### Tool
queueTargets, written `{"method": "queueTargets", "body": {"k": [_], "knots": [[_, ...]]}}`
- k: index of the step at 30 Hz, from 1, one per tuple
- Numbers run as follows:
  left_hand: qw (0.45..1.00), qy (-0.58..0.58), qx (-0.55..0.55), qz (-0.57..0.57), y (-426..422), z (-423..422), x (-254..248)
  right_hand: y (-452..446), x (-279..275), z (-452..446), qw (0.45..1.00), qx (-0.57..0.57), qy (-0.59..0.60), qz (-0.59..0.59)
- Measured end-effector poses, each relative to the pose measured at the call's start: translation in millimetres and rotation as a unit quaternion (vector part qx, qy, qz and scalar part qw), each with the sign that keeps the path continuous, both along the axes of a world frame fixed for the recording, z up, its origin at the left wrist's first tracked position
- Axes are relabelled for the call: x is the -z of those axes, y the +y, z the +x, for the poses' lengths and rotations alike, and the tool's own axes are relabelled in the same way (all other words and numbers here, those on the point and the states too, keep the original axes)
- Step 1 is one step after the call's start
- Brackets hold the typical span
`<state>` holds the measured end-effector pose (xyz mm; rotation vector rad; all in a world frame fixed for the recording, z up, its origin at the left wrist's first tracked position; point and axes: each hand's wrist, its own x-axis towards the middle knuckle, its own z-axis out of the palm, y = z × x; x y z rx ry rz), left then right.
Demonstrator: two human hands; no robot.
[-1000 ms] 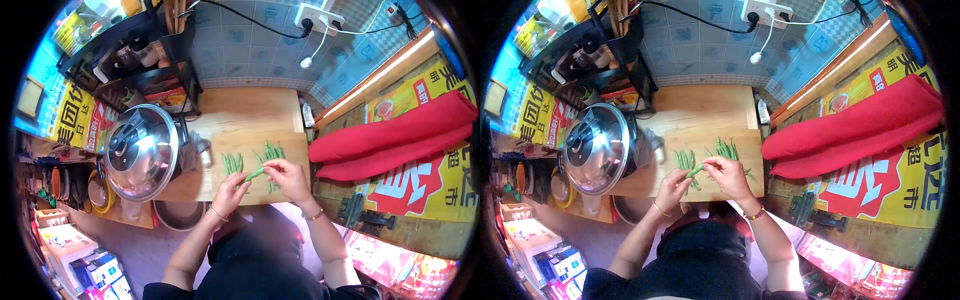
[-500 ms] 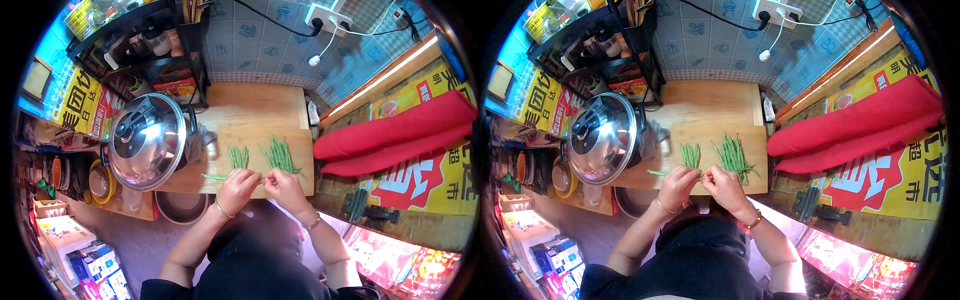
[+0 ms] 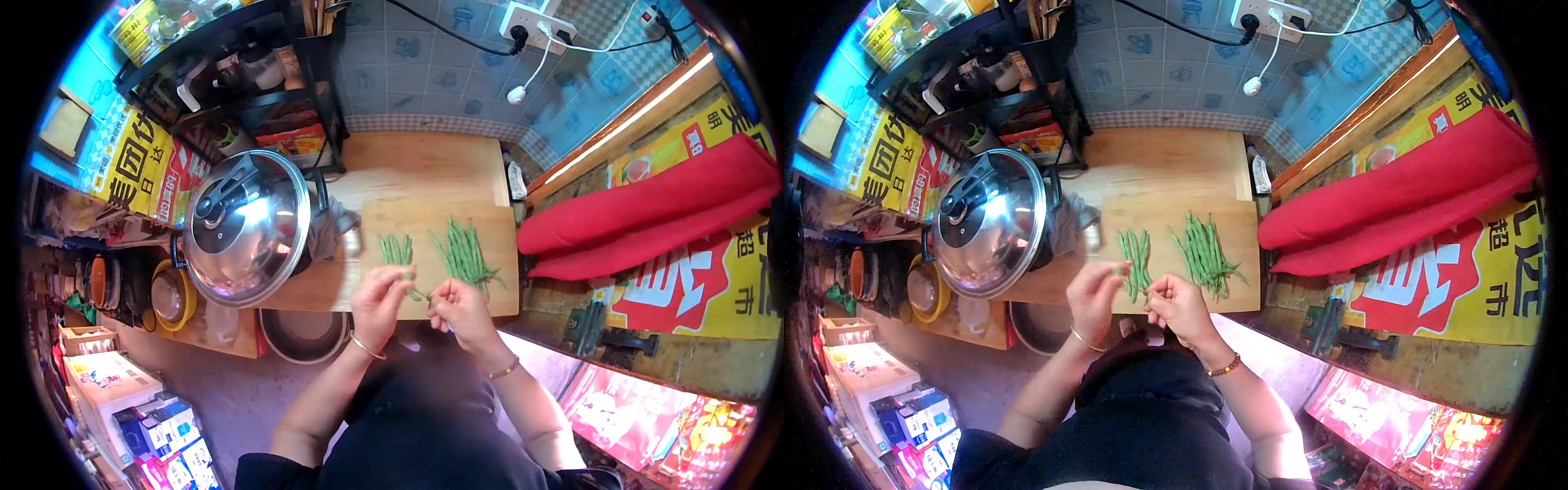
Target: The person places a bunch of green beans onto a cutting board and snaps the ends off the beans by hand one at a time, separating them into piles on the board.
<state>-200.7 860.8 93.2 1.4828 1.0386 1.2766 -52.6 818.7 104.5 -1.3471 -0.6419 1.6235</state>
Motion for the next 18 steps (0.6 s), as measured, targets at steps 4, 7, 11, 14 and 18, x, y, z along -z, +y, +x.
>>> {"method": "queueTargets", "body": {"k": [4, 7, 11, 14, 18], "knots": [[0.879, -0.442, -0.065, -0.168, 24.3, -11.0, -9.0, -16.2, 42.9, 20.5, 0.997, 0.022, -0.062, -0.05], [0.839, -0.517, -0.088, -0.146, 39.6, -34.6, -19.2, -34.6, 85.5, 57.5, 0.989, 0.063, -0.107, -0.082], [0.815, -0.559, -0.093, -0.123, 49.9, -54.4, -21.9, -47.6, 105.2, 88.3, 0.978, 0.095, -0.166, -0.086], [0.797, -0.58, -0.077, -0.152, 49.8, -48.0, -19.0, -28.3, 66.0, 60.3, 0.983, 0.06, -0.173, -0.001], [0.785, -0.584, -0.066, -0.196, 43.1, -24.8, -13.9, -1.1, 24.1, 16.0, 0.978, 0.007, -0.169, 0.124]]}}
